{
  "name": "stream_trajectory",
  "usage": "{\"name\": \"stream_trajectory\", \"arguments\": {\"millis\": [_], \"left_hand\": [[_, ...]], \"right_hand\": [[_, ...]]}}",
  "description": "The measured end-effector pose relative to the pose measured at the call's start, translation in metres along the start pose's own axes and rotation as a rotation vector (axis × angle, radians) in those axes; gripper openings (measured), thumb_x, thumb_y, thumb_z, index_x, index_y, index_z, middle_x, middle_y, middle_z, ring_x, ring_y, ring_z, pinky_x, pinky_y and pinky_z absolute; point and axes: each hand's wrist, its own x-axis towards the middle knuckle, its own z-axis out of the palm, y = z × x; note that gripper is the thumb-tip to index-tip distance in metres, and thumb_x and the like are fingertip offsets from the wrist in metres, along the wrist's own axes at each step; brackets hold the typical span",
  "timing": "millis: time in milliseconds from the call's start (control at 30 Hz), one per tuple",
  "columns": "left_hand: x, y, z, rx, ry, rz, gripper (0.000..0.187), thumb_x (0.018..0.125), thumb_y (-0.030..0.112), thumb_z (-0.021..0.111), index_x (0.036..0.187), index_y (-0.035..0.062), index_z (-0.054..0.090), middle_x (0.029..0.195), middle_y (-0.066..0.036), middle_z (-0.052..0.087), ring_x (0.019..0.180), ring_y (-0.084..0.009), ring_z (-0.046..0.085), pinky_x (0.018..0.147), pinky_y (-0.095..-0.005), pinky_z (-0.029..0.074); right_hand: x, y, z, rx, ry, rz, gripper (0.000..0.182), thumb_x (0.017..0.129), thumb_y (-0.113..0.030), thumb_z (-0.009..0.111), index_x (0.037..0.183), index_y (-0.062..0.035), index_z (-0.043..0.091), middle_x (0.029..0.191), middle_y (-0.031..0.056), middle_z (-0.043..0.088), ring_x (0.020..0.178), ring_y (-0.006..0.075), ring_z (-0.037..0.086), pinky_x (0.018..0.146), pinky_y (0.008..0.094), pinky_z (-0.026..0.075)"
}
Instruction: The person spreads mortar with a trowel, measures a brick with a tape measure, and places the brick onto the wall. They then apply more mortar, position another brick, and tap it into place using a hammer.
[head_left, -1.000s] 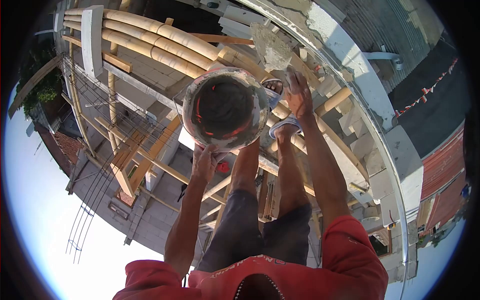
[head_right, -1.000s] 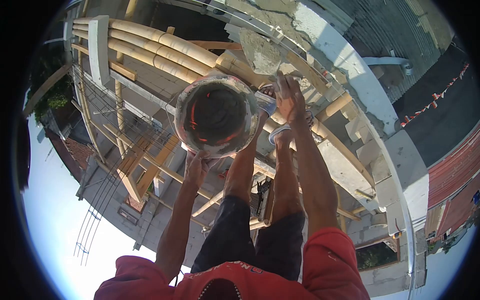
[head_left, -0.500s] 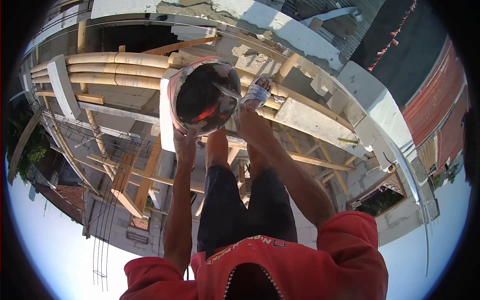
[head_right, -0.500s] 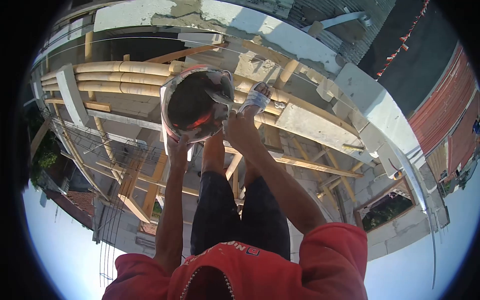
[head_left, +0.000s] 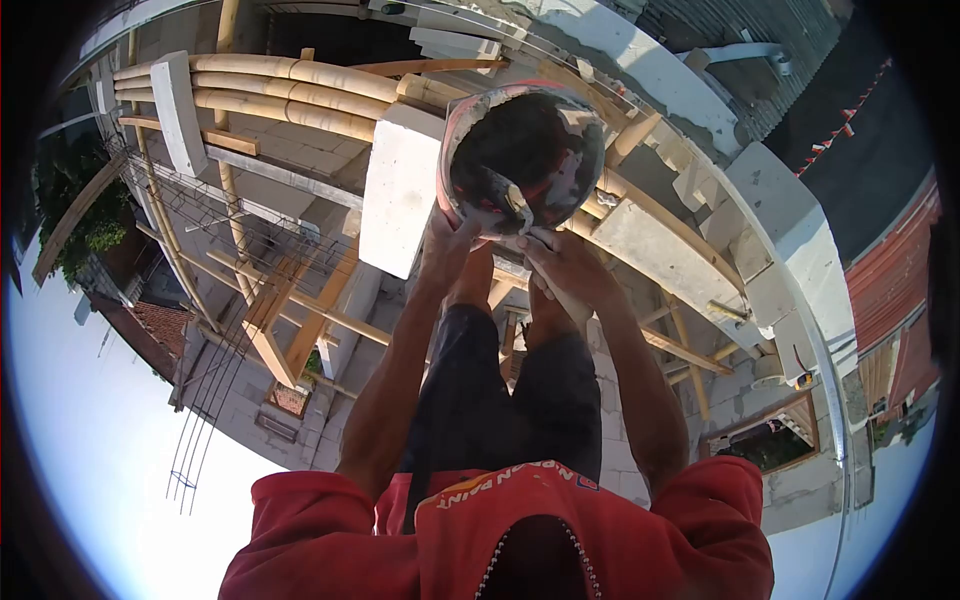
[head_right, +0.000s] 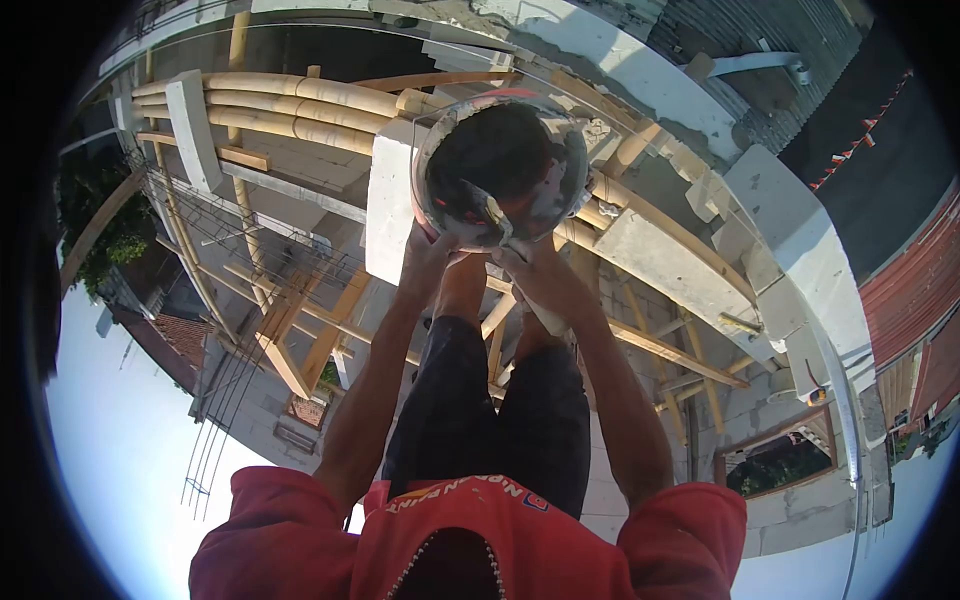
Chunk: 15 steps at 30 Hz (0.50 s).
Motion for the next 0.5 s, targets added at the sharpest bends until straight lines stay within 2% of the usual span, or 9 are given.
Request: {"name": "stream_trajectory", "arguments": {"millis": [100,167,200,300,333,400,500], "left_hand": [[0.007,-0.007,-0.002,0.133,-0.019,-0.016,0.040,0.087,0.011,0.063,0.122,-0.0064,0.052,0.111,-0.015,0.065,0.102,-0.0204,0.068,0.086,-0.0316,0.060],[0.013,-0.010,-0.006,0.247,-0.022,-0.026,0.041,0.088,0.011,0.064,0.123,-0.0063,0.052,0.110,-0.015,0.065,0.103,-0.0211,0.069,0.085,-0.0312,0.060],[0.012,-0.010,-0.007,0.115,-0.040,-0.028,0.042,0.089,0.010,0.063,0.125,-0.0062,0.050,0.112,-0.016,0.064,0.104,-0.0223,0.068,0.085,-0.0319,0.060],[0.012,0.001,-0.010,-0.208,-0.058,-0.035,0.046,0.091,0.008,0.062,0.132,-0.0056,0.043,0.119,-0.018,0.062,0.107,-0.0258,0.068,0.085,-0.0342,0.062],[0.010,0.005,-0.012,-0.265,-0.037,-0.057,0.048,0.092,0.007,0.061,0.134,-0.0052,0.041,0.121,-0.019,0.060,0.108,-0.0270,0.068,0.086,-0.0351,0.062],[0.012,0.005,-0.018,-0.341,-0.021,-0.079,0.053,0.093,0.003,0.057,0.139,-0.0039,0.033,0.131,-0.022,0.054,0.112,-0.0310,0.066,0.090,-0.0401,0.062],[0.018,-0.010,-0.031,-0.412,0.031,-0.077,0.050,0.093,0.002,0.056,0.139,-0.0035,0.034,0.129,-0.023,0.057,0.113,-0.0320,0.067,0.093,-0.0422,0.062]], "right_hand": [[0.005,0.003,0.005,0.120,-0.085,-0.045,0.036,0.105,-0.037,0.053,0.107,-0.0027,0.062,0.064,0.0006,0.055,0.048,0.0090,0.053,0.048,0.0256,0.044],[-0.004,0.001,-0.004,0.405,-0.126,0.072,0.036,0.106,-0.037,0.051,0.106,-0.0029,0.060,0.068,0.0022,0.056,0.048,0.0090,0.051,0.046,0.0251,0.043],[-0.011,0.002,-0.010,0.547,-0.147,0.131,0.036,0.106,-0.037,0.050,0.106,-0.0029,0.059,0.071,0.0030,0.057,0.047,0.0090,0.049,0.044,0.0248,0.043],[-0.017,0.033,-0.028,0.888,-0.361,0.062,0.038,0.106,-0.032,0.051,0.125,-0.0001,0.054,0.085,0.0070,0.058,0.051,0.0082,0.050,0.043,0.0243,0.044],[-0.019,0.030,-0.026,0.919,-0.323,0.021,0.044,0.107,-0.031,0.050,0.136,0.0014,0.050,0.087,0.0083,0.060,0.054,0.0083,0.053,0.044,0.0241,0.045],[-0.010,0.016,-0.022,0.897,-0.253,-0.044,0.046,0.106,-0.030,0.050,0.141,0.0006,0.047,0.087,0.0082,0.059,0.055,0.0090,0.054,0.045,0.0241,0.045],[0.015,-0.015,-0.003,0.719,-0.064,-0.219,0.050,0.103,-0.031,0.056,0.142,0.0000,0.047,0.089,0.0084,0.058,0.056,0.0115,0.055,0.047,0.0261,0.047]]}}
